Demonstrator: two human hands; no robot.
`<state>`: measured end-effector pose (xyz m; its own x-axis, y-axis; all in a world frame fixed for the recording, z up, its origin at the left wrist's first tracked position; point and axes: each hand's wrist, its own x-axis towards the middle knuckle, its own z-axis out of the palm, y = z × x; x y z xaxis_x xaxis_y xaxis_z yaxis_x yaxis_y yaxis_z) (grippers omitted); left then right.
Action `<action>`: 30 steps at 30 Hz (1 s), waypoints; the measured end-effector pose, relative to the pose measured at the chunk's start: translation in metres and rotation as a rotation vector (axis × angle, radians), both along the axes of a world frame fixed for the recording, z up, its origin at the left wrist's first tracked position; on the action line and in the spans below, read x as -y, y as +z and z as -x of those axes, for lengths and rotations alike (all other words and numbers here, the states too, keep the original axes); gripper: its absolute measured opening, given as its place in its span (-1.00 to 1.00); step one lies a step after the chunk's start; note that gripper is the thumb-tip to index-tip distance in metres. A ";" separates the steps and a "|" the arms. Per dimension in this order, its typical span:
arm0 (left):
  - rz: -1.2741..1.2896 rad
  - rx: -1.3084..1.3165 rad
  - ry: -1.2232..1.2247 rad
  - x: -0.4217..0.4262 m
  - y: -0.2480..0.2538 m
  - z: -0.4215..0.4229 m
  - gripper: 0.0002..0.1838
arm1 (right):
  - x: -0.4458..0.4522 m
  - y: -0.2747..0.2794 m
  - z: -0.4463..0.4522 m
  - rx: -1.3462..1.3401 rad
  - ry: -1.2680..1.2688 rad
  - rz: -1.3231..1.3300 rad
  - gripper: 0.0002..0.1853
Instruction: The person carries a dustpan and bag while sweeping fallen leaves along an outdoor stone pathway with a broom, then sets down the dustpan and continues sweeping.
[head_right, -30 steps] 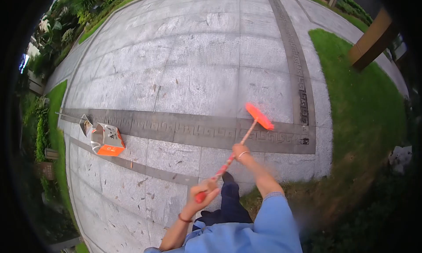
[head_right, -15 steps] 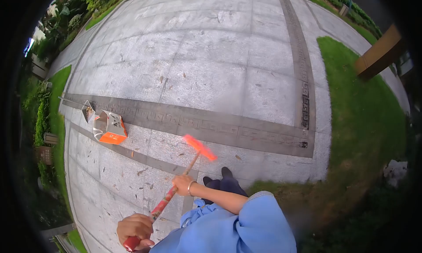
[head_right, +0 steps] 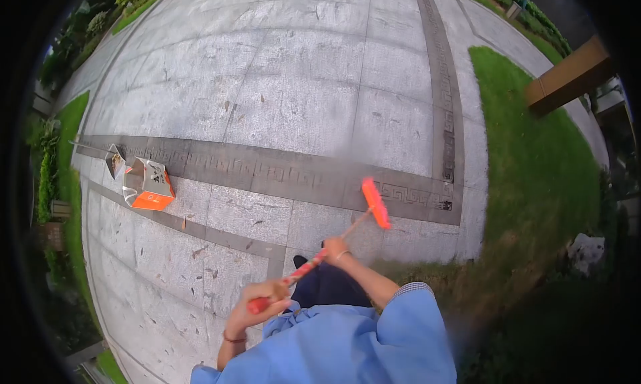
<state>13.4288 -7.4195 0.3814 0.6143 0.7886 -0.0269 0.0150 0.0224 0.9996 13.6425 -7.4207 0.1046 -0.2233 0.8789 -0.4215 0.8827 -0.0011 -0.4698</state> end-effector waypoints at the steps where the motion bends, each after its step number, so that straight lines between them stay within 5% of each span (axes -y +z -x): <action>1: -0.019 -0.066 0.039 0.001 0.021 0.022 -0.67 | -0.001 -0.018 0.042 -0.029 0.085 0.037 -0.77; 2: -0.074 -0.154 0.070 0.001 0.050 0.034 -0.66 | -0.013 0.030 0.077 -0.196 0.077 -0.020 -0.77; 3: -0.129 -0.241 0.104 0.000 0.076 0.040 -0.66 | -0.017 0.022 0.113 -0.429 0.091 -0.132 -0.79; 9: -0.331 -0.364 0.045 0.011 0.142 0.055 -0.66 | -0.041 0.104 0.192 -0.658 0.351 -0.045 -0.86; 14: -0.405 -0.175 0.085 0.043 0.146 0.082 -0.71 | -0.022 0.160 0.142 -0.327 0.397 -0.011 -0.88; 22: 0.033 -0.005 0.267 0.070 0.003 0.056 -0.78 | -0.020 0.024 0.078 0.111 0.427 0.177 -0.77; 30: -0.179 -0.440 0.531 0.068 0.116 0.121 -0.72 | -0.020 0.077 0.276 -0.573 0.594 0.107 -0.90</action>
<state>13.3079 -7.4871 0.4970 0.1079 0.9938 -0.0259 0.4506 -0.0257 0.8924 13.3669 -7.4009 0.1814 -0.8425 0.5092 -0.1760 0.3748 0.3193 -0.8704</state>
